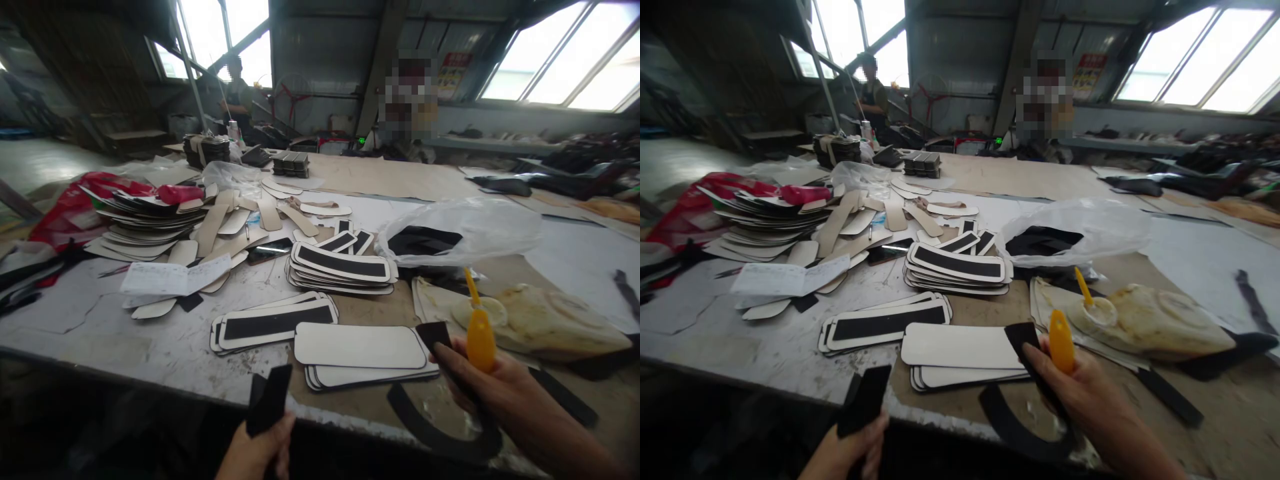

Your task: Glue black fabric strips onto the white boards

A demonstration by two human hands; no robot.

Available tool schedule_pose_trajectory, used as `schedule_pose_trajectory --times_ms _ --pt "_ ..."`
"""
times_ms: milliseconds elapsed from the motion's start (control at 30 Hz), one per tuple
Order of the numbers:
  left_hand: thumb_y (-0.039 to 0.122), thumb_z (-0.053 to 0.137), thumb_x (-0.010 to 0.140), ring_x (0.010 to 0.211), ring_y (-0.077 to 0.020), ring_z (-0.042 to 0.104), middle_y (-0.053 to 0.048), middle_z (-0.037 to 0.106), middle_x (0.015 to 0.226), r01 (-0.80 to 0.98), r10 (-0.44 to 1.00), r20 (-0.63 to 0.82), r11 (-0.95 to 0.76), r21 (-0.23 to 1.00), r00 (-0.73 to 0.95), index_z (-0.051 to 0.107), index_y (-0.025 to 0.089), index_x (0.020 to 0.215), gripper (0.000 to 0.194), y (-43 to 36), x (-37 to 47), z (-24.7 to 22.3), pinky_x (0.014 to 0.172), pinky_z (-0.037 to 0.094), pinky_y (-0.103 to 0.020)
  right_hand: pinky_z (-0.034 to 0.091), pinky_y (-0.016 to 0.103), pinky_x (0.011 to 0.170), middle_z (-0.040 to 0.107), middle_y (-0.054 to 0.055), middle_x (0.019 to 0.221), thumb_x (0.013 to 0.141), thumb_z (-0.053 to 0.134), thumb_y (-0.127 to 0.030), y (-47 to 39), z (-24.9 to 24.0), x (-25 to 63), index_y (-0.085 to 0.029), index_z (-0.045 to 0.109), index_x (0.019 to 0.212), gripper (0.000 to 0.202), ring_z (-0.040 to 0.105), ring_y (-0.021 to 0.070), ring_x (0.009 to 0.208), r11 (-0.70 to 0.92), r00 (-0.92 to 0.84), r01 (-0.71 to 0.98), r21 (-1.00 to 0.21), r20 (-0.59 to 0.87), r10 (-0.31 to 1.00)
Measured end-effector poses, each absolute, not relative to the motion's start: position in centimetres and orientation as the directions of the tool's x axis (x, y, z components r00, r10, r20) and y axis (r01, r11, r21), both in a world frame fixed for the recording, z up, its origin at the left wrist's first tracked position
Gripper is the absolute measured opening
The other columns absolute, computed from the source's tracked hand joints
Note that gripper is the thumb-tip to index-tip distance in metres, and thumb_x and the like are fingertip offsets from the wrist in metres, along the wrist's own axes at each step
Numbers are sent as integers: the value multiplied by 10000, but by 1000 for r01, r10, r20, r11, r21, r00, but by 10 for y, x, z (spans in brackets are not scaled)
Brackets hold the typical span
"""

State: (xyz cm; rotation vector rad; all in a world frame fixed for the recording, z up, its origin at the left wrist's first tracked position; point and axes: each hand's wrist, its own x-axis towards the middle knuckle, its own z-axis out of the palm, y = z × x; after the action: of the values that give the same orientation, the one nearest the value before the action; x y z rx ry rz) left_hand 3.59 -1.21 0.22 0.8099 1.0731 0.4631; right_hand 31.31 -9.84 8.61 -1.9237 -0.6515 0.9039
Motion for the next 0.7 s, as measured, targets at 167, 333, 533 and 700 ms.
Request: schedule_pose_trajectory --times_ms 167,333,533,700 --pt "435 745 558 411 -72 372 81 453 422 -33 781 -587 606 795 214 589 148 868 450 35 59 14 437 284 -209 367 262 493 515 -11 508 627 650 -504 -107 81 347 -211 564 598 306 434 137 490 -585 653 427 -689 -212 727" --pt "395 740 560 379 -76 351 80 423 366 5 798 -550 566 824 248 563 156 648 310 55 82 0 422 265 -221 407 287 568 583 14 567 669 614 -461 -112 81 350 -232 608 642 230 506 179 559 -556 612 485 -675 -193 767" --pt "369 710 589 381 -76 335 72 403 354 84 777 -545 549 832 315 553 161 590 260 38 74 1 427 245 -223 398 267 581 619 9 637 703 580 -439 -86 96 317 -251 625 662 197 521 178 585 -413 302 529 -741 -291 908" --pt "386 670 616 388 -71 302 77 373 357 128 761 -565 556 821 319 540 161 586 261 31 72 1 426 224 -220 323 227 525 603 -4 628 776 508 -336 -37 88 274 -219 612 682 182 493 134 555 -283 11 738 -613 -407 913"
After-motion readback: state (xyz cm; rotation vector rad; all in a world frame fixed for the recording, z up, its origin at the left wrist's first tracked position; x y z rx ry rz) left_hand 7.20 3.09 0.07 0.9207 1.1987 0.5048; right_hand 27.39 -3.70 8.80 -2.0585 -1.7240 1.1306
